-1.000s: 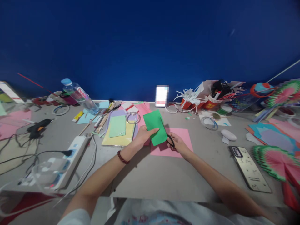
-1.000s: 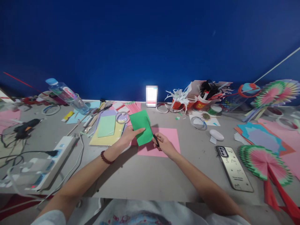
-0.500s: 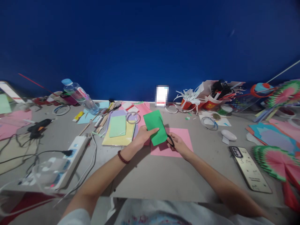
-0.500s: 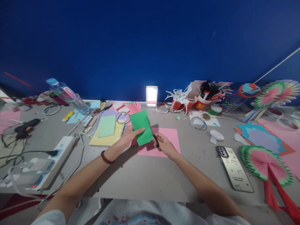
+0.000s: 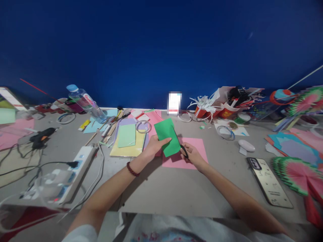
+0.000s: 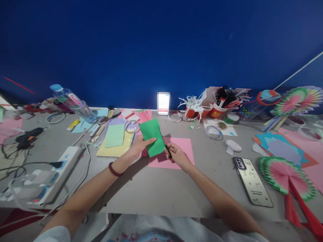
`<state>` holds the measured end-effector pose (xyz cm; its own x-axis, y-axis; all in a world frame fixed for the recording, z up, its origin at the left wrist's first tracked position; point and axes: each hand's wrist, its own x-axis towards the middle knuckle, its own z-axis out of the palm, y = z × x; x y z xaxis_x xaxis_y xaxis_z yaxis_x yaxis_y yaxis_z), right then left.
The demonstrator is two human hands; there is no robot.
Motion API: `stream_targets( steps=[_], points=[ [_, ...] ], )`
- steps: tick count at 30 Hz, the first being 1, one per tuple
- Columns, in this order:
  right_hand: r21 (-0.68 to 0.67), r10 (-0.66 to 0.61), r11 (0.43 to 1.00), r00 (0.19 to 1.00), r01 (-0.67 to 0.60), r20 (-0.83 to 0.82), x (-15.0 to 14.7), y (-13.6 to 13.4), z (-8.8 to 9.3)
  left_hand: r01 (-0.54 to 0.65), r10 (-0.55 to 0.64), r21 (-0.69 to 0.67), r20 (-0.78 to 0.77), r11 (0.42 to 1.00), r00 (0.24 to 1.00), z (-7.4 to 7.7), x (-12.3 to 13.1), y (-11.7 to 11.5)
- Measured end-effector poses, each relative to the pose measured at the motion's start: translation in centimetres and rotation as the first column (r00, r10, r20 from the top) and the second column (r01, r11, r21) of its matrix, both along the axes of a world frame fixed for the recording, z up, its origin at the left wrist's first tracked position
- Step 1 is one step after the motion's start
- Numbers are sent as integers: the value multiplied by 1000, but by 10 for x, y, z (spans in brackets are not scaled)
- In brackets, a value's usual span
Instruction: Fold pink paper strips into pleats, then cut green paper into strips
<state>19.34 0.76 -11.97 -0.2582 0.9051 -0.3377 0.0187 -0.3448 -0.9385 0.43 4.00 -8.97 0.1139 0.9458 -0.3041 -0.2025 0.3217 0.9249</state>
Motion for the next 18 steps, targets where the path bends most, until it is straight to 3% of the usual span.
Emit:
stream_targets(
  steps=[13,18],
  points=[
    [-66,-50,997,999,50,-2,1,-1,3,75,-75,20,-18,997,997,-5,3,-5],
    [-11,-32,999,999,32,-41,2,1,-1,73,-73,-12,-26,997,997,-5,5,-7]
  ],
)
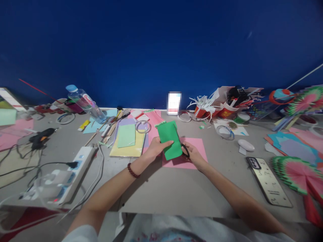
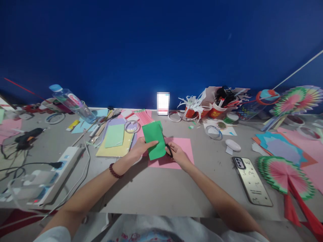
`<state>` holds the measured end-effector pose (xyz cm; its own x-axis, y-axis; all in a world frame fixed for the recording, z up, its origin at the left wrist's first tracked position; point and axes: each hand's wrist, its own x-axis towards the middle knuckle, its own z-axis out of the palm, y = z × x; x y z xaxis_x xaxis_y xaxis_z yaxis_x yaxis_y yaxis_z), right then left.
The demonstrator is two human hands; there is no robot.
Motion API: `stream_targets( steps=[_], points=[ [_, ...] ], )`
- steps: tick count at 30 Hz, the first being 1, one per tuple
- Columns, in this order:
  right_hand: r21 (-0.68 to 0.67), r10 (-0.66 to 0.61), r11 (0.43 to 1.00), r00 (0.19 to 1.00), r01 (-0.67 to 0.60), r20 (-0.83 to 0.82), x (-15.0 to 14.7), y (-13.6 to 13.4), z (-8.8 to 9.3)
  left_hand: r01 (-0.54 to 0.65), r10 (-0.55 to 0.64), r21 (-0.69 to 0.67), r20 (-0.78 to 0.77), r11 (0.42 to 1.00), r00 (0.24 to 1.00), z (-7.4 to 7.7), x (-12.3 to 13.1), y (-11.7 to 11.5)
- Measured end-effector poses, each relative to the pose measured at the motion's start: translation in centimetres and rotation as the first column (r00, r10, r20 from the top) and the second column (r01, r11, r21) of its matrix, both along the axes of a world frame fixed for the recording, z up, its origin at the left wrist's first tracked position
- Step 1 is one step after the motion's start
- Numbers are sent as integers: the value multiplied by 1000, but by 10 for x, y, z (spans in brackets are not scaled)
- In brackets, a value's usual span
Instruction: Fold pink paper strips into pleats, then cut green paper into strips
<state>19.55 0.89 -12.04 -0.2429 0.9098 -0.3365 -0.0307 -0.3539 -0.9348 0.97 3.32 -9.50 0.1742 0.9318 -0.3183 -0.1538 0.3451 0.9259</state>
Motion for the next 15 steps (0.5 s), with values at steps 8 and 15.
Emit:
stream_targets(
  steps=[8,15],
  points=[
    [60,-5,998,999,7,-39,2,2,-6,33,-33,5,-2,999,999,-6,4,-4],
    [64,2,998,998,2,-60,2,0,-4,30,-30,11,-3,1000,1000,-1,6,-7]
  ],
)
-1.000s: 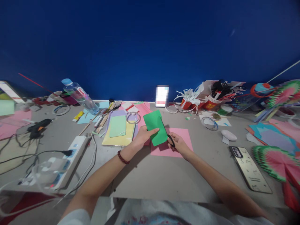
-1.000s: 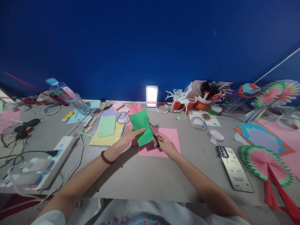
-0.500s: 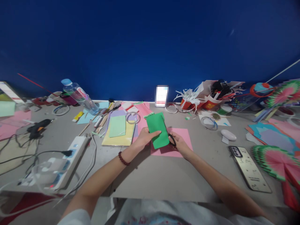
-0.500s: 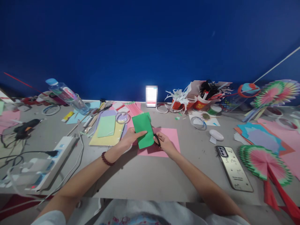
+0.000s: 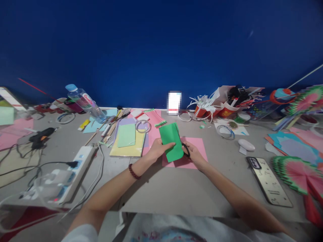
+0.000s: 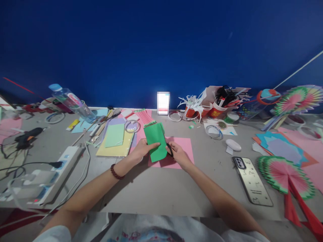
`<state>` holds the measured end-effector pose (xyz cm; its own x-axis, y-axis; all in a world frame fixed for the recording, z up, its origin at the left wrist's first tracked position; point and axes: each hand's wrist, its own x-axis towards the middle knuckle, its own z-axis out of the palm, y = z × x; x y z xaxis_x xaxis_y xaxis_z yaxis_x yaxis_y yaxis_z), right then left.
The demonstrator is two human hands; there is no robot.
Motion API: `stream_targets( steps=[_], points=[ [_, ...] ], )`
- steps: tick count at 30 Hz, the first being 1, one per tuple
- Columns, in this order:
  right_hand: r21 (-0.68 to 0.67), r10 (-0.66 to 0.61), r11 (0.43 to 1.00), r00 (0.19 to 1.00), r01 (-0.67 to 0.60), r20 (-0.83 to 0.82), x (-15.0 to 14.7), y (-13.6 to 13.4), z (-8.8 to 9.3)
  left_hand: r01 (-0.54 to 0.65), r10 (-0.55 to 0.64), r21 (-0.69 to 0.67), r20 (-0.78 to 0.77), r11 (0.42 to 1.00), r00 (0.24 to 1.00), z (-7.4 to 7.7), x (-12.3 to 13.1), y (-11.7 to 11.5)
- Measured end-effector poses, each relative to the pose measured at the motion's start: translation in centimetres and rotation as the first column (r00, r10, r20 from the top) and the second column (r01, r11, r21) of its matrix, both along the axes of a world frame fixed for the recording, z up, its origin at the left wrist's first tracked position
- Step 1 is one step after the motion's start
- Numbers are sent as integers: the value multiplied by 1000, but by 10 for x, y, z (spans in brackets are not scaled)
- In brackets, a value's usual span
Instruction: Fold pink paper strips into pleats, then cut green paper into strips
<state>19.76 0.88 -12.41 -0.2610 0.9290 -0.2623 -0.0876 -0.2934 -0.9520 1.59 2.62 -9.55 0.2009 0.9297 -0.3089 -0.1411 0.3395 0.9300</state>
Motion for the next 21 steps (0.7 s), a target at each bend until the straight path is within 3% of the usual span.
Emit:
stream_targets(
  steps=[21],
  points=[
    [-1,-11,1000,1000,12,18,-1,1,2,-7,7,11,-11,1000,1000,-4,-1,1]
  ],
)
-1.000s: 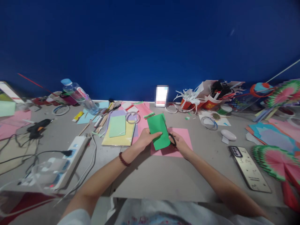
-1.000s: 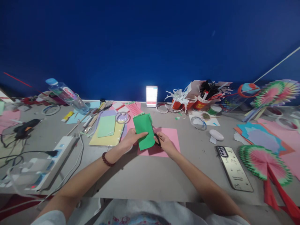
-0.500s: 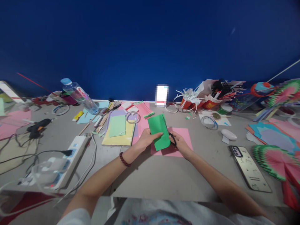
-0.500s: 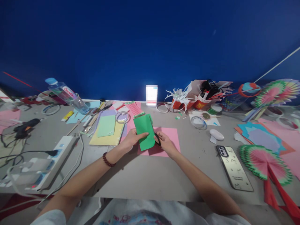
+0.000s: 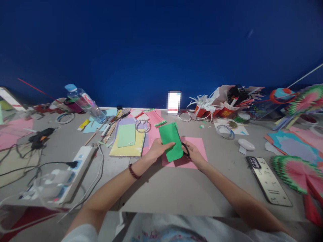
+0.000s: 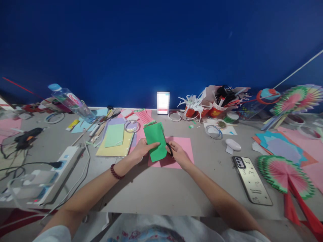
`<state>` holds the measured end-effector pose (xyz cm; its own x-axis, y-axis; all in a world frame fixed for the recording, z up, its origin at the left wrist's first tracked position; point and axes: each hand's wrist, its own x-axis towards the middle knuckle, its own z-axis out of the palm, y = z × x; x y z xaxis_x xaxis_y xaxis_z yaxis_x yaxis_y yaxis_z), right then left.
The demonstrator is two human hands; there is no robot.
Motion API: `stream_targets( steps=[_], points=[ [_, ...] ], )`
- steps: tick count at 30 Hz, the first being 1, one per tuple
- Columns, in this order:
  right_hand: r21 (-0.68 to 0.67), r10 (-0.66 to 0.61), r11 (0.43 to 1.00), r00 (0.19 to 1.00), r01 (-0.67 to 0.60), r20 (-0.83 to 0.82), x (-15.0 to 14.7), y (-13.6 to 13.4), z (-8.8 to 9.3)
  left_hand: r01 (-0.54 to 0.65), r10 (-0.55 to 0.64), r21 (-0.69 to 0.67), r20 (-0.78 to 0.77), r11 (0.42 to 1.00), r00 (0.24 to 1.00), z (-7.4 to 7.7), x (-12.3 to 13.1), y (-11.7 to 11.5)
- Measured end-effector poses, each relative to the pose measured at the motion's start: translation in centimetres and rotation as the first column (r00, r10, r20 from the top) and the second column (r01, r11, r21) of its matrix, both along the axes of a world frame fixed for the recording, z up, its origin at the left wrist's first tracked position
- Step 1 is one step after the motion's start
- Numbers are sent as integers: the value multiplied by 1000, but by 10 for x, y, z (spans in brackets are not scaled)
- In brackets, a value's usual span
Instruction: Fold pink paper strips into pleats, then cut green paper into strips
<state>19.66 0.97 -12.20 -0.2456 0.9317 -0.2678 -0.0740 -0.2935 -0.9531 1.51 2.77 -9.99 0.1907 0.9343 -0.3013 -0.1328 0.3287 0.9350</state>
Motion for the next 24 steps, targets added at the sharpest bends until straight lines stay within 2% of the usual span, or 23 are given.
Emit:
stream_targets(
  steps=[12,24],
  points=[
    [-7,-3,1000,1000,3,16,0,0,2,1,-1,-10,-8,1000,1000,4,0,-1],
    [38,-35,999,999,34,33,-2,-1,8,13,-13,18,-30,1000,999,0,-1,0]
  ],
)
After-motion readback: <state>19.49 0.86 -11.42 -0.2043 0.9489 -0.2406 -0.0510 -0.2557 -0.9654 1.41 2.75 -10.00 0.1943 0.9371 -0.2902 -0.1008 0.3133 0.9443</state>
